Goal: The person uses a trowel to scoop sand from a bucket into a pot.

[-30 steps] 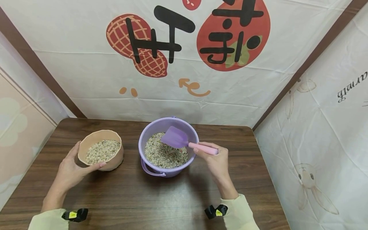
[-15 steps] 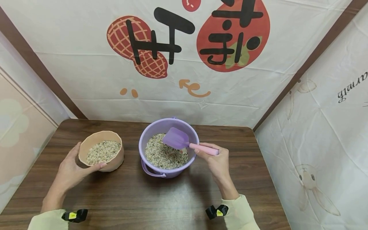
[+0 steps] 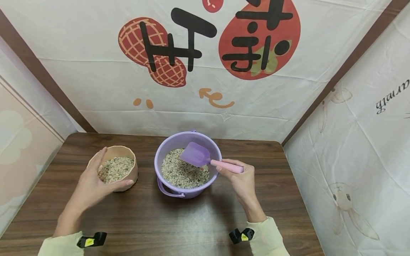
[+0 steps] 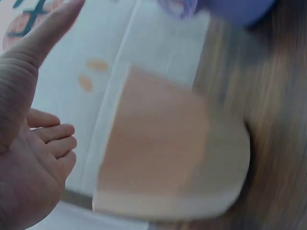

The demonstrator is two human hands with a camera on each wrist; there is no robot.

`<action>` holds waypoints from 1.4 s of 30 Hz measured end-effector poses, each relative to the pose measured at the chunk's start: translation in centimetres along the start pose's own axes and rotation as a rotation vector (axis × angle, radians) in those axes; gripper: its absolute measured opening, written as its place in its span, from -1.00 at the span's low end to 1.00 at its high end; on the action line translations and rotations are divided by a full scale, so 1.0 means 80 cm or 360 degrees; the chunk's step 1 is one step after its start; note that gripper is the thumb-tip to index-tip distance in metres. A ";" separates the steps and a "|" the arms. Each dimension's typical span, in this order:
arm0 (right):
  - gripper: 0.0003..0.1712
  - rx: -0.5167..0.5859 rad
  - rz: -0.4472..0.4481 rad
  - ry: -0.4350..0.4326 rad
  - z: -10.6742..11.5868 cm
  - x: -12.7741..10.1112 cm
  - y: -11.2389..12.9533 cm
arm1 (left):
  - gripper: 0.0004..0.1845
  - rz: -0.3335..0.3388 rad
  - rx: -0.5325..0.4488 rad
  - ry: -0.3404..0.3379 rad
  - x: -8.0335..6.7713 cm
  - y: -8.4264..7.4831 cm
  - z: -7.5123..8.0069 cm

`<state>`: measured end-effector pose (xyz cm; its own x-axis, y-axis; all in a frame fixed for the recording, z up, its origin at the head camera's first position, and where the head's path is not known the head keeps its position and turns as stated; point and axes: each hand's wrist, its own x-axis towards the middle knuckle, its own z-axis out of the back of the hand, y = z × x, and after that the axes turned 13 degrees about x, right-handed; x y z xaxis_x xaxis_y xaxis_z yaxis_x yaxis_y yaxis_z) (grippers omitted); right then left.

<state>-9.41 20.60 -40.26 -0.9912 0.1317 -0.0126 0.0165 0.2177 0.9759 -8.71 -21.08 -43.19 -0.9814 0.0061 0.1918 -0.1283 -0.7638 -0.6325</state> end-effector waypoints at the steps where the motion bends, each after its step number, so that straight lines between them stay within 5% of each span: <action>1: -0.44 0.0003 0.0000 0.0004 0.000 0.000 0.000 | 0.43 -0.0026 -0.0021 0.0015 0.001 -0.008 -0.004; 14: -0.47 -0.0005 0.0005 0.0022 0.000 -0.002 0.000 | 0.55 -0.0232 -0.0127 0.0310 0.015 -0.082 -0.067; 31: -0.49 -0.0102 0.0018 0.0100 0.002 -0.001 0.006 | 0.61 -0.0244 -0.0215 0.0339 0.026 -0.088 -0.092; 42: -0.78 -0.0761 0.0242 0.0372 0.002 0.020 0.040 | 0.61 -0.0251 -0.0223 0.0342 0.027 -0.087 -0.092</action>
<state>-10.88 21.65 -37.17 -0.9860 -0.1025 0.1317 0.1542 -0.2575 0.9539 -11.02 -10.96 -43.88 -0.9535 0.2656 0.1423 -0.2856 -0.6461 -0.7078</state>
